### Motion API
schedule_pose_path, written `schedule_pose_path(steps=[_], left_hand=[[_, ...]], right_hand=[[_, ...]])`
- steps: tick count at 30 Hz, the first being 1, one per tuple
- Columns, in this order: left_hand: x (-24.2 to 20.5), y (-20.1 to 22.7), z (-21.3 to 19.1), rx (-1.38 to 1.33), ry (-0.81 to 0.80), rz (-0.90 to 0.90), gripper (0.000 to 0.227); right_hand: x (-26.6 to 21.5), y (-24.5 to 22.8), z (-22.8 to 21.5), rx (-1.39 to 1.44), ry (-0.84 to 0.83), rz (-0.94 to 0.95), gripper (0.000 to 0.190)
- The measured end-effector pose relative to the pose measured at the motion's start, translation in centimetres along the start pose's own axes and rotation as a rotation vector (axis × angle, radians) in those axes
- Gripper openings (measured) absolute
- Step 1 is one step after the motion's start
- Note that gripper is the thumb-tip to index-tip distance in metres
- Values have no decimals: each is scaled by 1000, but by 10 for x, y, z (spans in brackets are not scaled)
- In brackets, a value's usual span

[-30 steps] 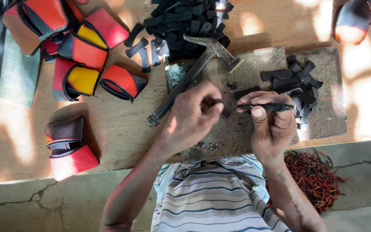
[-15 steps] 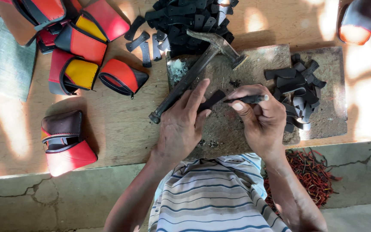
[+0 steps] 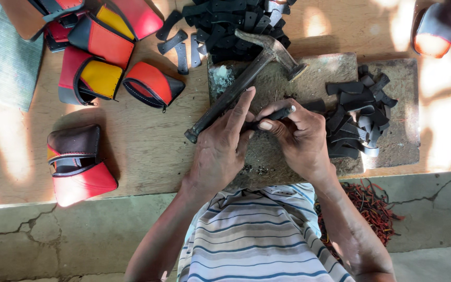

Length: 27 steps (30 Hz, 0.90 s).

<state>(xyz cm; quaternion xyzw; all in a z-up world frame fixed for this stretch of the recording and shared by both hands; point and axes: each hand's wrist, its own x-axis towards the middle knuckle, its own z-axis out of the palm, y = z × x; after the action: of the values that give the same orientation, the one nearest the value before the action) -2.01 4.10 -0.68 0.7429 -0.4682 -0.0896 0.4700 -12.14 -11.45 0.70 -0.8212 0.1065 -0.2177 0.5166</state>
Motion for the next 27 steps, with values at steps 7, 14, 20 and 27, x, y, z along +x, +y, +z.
schedule_pose_path(steps=[7, 14, 20, 27], left_hand=[[-5, 5, -9, 50, 37, 54, 84], [-24, 1, -40, -5, 347, -1, 49], [-22, -16, -54, -14, 388, -104, 43], [-16, -24, -47, -85, 379, -119, 40]], right_hand=[[3, 2, 0, -22, -20, -59, 11], [1, 3, 0, 19, -38, -37, 10], [3, 1, -1, -80, -56, -67, 13], [5, 4, -6, -85, -101, -91, 23]])
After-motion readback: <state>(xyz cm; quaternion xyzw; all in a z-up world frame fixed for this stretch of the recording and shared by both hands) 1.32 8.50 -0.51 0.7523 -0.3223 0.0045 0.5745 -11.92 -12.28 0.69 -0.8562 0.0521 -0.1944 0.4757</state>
